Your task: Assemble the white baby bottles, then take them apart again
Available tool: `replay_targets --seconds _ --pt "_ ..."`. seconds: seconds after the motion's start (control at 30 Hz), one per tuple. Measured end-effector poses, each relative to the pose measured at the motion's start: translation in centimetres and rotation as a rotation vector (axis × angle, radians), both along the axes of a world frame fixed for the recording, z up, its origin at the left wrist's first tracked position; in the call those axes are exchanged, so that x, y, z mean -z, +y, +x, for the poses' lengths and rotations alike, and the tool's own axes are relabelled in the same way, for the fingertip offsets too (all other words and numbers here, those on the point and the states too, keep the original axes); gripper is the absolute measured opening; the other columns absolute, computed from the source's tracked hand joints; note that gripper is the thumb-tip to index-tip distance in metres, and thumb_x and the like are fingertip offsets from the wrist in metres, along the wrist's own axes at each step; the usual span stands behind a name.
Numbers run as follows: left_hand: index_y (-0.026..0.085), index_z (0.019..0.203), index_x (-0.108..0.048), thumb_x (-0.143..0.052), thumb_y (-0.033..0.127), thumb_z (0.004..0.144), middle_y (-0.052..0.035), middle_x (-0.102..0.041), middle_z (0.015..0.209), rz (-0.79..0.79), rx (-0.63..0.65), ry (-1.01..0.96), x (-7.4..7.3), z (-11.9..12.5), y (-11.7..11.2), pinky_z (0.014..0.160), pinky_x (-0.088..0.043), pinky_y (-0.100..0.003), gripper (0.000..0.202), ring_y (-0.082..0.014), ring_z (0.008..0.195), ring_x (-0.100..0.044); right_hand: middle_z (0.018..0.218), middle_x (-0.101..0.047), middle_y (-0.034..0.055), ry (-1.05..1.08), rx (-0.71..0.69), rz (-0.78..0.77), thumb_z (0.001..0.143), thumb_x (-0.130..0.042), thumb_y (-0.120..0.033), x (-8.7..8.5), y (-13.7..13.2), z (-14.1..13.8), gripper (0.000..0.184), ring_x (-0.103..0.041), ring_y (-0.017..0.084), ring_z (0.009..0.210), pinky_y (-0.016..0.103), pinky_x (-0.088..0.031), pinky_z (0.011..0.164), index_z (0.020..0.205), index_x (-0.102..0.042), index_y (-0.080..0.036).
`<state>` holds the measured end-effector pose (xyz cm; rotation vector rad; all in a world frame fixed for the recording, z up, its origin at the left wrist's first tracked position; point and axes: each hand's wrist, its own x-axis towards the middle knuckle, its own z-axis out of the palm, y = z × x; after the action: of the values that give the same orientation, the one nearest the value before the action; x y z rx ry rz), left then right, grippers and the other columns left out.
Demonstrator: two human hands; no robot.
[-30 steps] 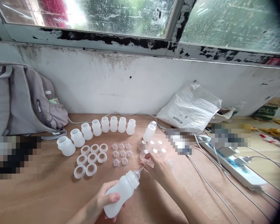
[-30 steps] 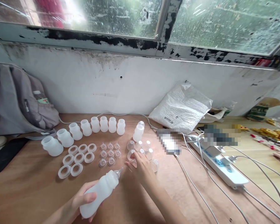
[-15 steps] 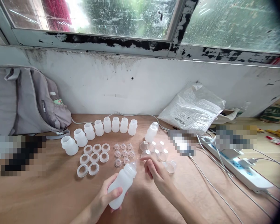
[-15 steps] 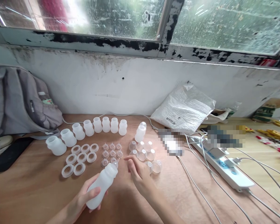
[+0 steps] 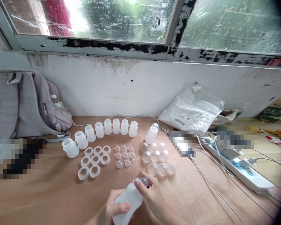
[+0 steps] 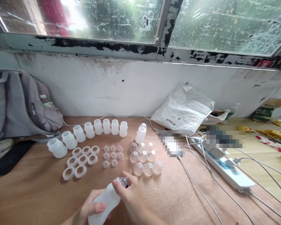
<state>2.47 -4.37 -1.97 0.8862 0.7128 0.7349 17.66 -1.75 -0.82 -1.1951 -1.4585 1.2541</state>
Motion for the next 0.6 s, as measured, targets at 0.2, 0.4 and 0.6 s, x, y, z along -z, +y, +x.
replay_targets --seconds 0.2,0.4,0.6 --pt "0.004 0.074 -0.059 -0.055 0.045 0.059 -0.0041 -0.053 0.047 -0.185 0.053 -0.144 1.5 -0.2 0.3 0.029 -0.017 -0.017 0.045 -0.005 0.032 -0.037 0.05 -0.036 -0.0044 0.075 -0.06 -0.001 0.068 -0.055 -0.053 0.2 0.2 -0.2 0.039 -0.035 0.008 0.045 0.02 -0.026 0.041 0.058 -0.041 -0.018" --pt "0.004 0.084 -0.057 -0.043 0.053 0.064 -0.0023 -0.051 0.047 -0.271 0.054 -0.156 1.2 -1.1 0.3 0.027 -0.011 -0.017 0.055 -0.0044 0.028 -0.033 0.065 -0.047 -0.0026 0.263 -0.231 -0.034 0.064 -0.061 -0.052 -0.1 0.5 0.2 0.046 -0.044 0.01 0.054 0.02 -0.034 0.047 0.094 -0.045 -0.021" --pt "0.009 0.093 -0.055 -0.052 0.049 0.069 -0.002 -0.053 0.061 0.227 -0.088 0.322 -1.6 -1.5 0.7 0.037 -0.03 -0.018 0.046 -0.0075 0.043 -0.041 0.061 -0.042 -0.0055 0.191 -0.212 -0.26 0.071 -0.056 -0.051 -0.7 1.7 0.5 0.037 -0.028 0.004 0.043 0.016 -0.018 0.036 0.084 -0.044 -0.019"
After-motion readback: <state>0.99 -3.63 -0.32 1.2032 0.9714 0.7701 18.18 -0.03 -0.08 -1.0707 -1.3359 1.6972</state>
